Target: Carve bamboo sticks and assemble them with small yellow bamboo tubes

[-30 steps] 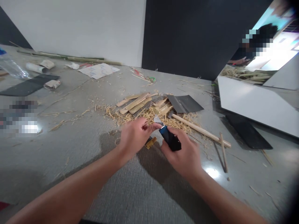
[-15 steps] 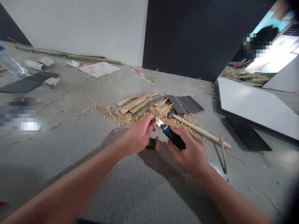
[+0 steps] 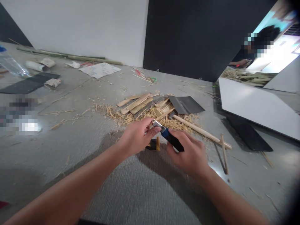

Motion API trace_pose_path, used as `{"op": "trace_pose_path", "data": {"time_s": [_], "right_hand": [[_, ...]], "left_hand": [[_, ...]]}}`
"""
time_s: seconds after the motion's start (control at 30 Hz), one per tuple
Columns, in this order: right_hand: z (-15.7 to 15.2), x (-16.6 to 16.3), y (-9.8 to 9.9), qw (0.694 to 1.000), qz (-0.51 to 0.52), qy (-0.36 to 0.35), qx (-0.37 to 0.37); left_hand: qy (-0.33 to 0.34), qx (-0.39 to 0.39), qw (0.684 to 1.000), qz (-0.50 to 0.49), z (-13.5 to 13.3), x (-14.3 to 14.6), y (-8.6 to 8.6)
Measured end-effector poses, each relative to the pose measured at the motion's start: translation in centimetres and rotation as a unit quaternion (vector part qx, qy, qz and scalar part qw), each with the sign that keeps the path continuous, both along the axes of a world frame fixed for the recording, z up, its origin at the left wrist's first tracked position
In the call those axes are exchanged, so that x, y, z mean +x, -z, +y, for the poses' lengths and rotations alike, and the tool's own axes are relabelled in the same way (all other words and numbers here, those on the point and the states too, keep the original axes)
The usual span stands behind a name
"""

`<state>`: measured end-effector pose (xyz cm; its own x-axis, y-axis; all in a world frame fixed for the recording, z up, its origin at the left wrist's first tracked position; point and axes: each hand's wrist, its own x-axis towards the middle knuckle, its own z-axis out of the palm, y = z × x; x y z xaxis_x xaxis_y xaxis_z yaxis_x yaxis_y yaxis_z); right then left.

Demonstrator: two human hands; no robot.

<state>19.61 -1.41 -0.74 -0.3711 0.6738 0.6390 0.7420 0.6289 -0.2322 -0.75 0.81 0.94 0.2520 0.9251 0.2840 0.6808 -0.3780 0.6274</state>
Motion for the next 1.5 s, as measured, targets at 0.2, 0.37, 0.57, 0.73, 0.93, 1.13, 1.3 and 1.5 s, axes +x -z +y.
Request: {"op": "trace_pose_path", "data": {"time_s": [0.2,0.37,0.57,0.73,0.93,1.13,1.3,1.5], "right_hand": [[-0.1,-0.2,-0.1,1.000,0.004,0.017,0.009],[-0.3,-0.5,-0.1,0.999,0.009,0.041,0.014],[-0.1,0.1,-0.7,0.992,0.058,0.096,0.057],[0.0,0.4,-0.6,0.995,0.039,0.058,0.065],[0.0,0.2,-0.2,0.999,0.016,0.001,0.032],[-0.1,0.4,-0.4,1.000,0.001,-0.023,0.009],[-0.1,0.5,-0.5,0.999,-0.008,-0.048,-0.013],[-0.2,0.3,-0.6,0.998,0.003,-0.055,-0.019]], "left_hand": [[-0.047,0.056,0.995,0.065,0.1,-0.4,0.5],[-0.087,0.086,0.988,0.096,0.4,-0.6,0.7],[-0.160,0.111,0.979,0.060,1.3,-1.6,0.6],[-0.063,0.066,0.996,0.018,1.1,-1.2,0.6],[0.063,-0.035,0.992,-0.100,0.1,-0.2,0.2],[0.138,-0.129,0.953,-0.236,-0.6,0.0,-0.5],[0.106,-0.140,0.949,-0.261,-0.8,0.4,-0.4],[0.082,-0.114,0.963,-0.231,-0.6,0.2,-0.1]]}}
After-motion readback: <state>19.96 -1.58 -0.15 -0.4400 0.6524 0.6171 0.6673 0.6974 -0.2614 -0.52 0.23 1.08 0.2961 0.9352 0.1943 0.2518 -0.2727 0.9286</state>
